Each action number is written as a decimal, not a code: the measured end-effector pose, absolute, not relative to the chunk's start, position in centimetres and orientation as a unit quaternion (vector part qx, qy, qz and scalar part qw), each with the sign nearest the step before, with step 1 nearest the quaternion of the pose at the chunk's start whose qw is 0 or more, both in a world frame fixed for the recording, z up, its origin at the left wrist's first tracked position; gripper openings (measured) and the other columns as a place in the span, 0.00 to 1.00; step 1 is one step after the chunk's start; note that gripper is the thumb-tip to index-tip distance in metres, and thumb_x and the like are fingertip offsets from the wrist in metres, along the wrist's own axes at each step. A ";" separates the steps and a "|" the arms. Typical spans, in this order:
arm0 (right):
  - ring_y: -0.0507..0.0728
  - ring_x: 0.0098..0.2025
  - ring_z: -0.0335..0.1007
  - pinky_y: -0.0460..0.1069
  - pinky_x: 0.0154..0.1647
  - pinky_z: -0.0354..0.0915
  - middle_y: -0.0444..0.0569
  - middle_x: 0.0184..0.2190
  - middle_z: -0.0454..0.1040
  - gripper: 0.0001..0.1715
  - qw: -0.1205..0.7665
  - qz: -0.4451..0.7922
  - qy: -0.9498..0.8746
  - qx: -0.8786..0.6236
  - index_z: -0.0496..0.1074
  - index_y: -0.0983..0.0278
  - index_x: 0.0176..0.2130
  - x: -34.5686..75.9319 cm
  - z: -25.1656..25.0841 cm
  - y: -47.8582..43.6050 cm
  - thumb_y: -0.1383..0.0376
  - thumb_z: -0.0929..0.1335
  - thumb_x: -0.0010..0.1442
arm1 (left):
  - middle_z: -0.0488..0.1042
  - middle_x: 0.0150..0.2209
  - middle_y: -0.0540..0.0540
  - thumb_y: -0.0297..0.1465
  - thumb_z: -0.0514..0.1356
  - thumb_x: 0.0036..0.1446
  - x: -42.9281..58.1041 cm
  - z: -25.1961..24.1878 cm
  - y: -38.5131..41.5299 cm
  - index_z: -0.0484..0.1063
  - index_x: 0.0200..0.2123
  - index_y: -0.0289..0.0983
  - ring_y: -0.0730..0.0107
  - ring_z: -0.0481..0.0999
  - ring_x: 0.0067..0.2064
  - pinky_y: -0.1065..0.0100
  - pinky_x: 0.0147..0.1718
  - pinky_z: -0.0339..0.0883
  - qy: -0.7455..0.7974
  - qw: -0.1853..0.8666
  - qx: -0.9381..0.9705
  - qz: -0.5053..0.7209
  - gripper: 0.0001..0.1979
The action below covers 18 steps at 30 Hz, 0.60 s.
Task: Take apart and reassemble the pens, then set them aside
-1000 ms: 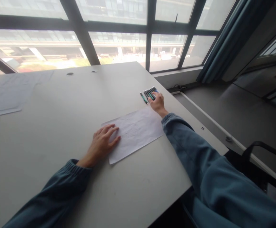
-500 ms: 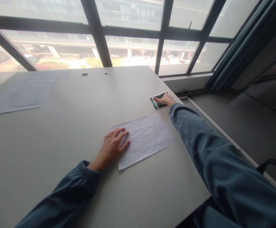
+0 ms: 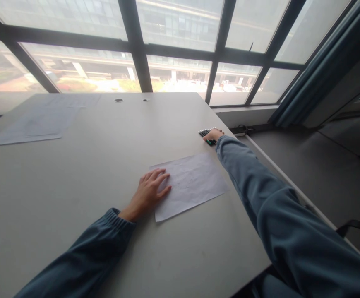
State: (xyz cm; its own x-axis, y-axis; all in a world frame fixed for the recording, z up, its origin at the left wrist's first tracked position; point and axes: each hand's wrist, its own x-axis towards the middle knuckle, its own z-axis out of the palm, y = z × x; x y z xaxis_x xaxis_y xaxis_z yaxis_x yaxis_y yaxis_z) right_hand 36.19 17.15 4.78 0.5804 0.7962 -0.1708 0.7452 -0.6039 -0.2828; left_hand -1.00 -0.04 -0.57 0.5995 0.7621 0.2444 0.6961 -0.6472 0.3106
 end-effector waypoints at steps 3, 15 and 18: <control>0.77 0.63 0.57 0.66 0.60 0.62 0.73 0.61 0.60 0.57 0.039 0.154 -0.401 -0.902 0.64 0.75 0.62 35.9 5.2 17.5 0.58 0.80 0.39 | 0.68 0.63 0.42 0.44 0.57 0.64 -1.0 -0.6 0.0 0.71 0.57 0.45 0.49 0.65 0.64 0.47 0.61 0.58 0.410 0.090 0.889 0.182 0.21; 0.70 0.61 0.63 0.61 0.56 0.66 0.67 0.58 0.66 0.37 0.026 0.131 -0.408 -0.903 0.69 0.72 0.57 36.3 5.0 17.7 0.65 0.78 0.50 | 0.68 0.63 0.42 0.43 0.58 0.63 -0.8 -0.5 -0.6 0.71 0.57 0.46 0.48 0.64 0.65 0.46 0.62 0.56 0.417 0.113 0.881 0.195 0.21; 0.61 0.52 0.72 0.60 0.51 0.72 0.54 0.55 0.71 0.22 0.084 0.122 -0.437 -0.887 0.69 0.65 0.57 37.1 4.4 16.5 0.58 0.69 0.67 | 0.68 0.63 0.42 0.43 0.58 0.63 -0.8 -0.5 -0.6 0.71 0.58 0.46 0.49 0.63 0.66 0.46 0.63 0.56 0.415 0.118 0.881 0.195 0.21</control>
